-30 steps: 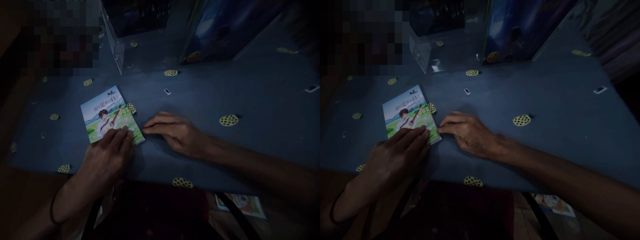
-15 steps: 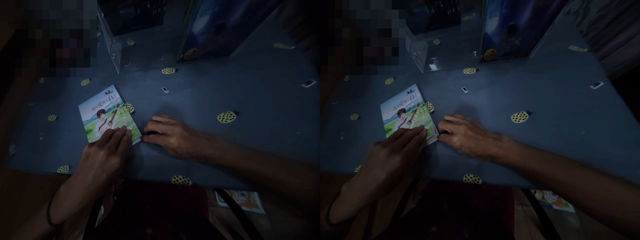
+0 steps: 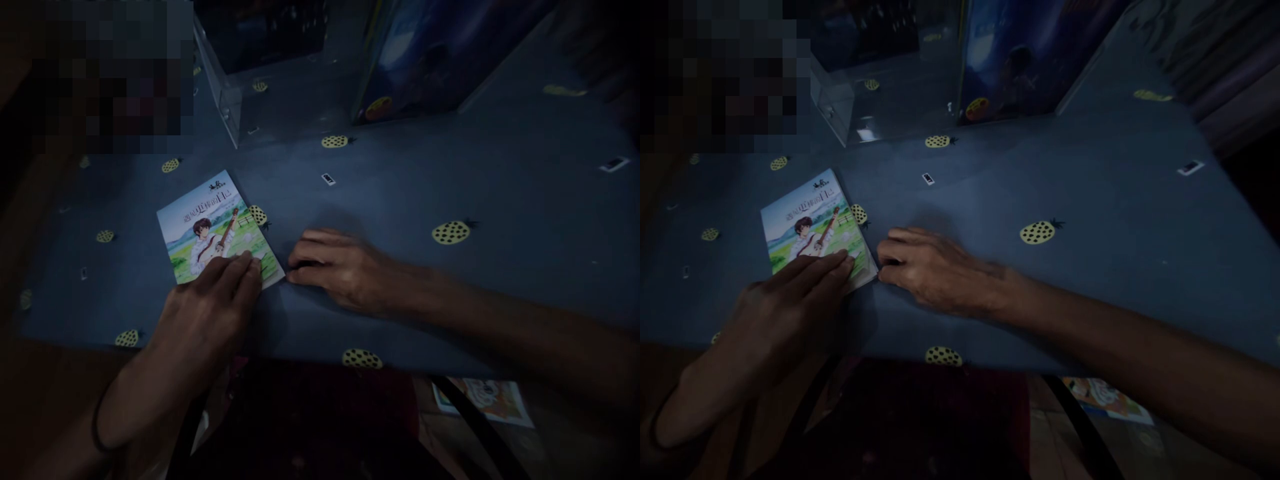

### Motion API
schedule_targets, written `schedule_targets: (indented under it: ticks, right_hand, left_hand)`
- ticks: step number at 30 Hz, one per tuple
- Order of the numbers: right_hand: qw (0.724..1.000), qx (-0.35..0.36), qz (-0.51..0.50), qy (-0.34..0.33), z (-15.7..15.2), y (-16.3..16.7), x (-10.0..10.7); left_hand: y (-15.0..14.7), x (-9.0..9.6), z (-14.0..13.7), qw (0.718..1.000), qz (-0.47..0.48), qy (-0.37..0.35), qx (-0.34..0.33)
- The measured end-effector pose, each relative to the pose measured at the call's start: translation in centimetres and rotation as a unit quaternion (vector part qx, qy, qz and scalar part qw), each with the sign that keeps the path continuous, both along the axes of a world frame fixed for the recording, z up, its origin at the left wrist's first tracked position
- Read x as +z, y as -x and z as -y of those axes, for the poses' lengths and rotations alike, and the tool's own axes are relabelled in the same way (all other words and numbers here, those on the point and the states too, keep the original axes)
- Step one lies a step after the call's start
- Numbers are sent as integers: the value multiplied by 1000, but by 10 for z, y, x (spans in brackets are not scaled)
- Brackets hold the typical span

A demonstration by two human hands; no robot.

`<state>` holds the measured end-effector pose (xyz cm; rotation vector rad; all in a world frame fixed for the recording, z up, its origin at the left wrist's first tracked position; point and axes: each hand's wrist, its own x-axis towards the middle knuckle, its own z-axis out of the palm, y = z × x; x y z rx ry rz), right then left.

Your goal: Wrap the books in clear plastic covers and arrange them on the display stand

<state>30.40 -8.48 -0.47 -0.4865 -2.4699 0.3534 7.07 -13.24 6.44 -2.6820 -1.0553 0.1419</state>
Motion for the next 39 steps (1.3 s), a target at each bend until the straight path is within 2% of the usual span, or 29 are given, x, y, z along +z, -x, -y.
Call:
schedule_targets:
  ticks: [11, 16, 24, 34, 39]
  right_hand:
    - [999, -5, -34, -15, 1, 0, -2]
    - [999, -16, -37, -12, 2, 0, 0]
    - [1000, -13, 0, -16, 2, 1, 4]
    - [995, -32, -89, -39, 3, 1, 0]
    - [997, -17, -61, -40, 4, 2, 1]
  left_hand:
    - [0, -1, 1, 1000, 1, 22, 20]
    - [0, -1, 1, 1000, -3, 15, 8]
    - [-5, 2, 1, 1000, 1, -5, 1]
    - [-3, 1, 1, 1000, -17, -5, 3]
    - [-2, -2, 2, 1000, -8, 6, 13]
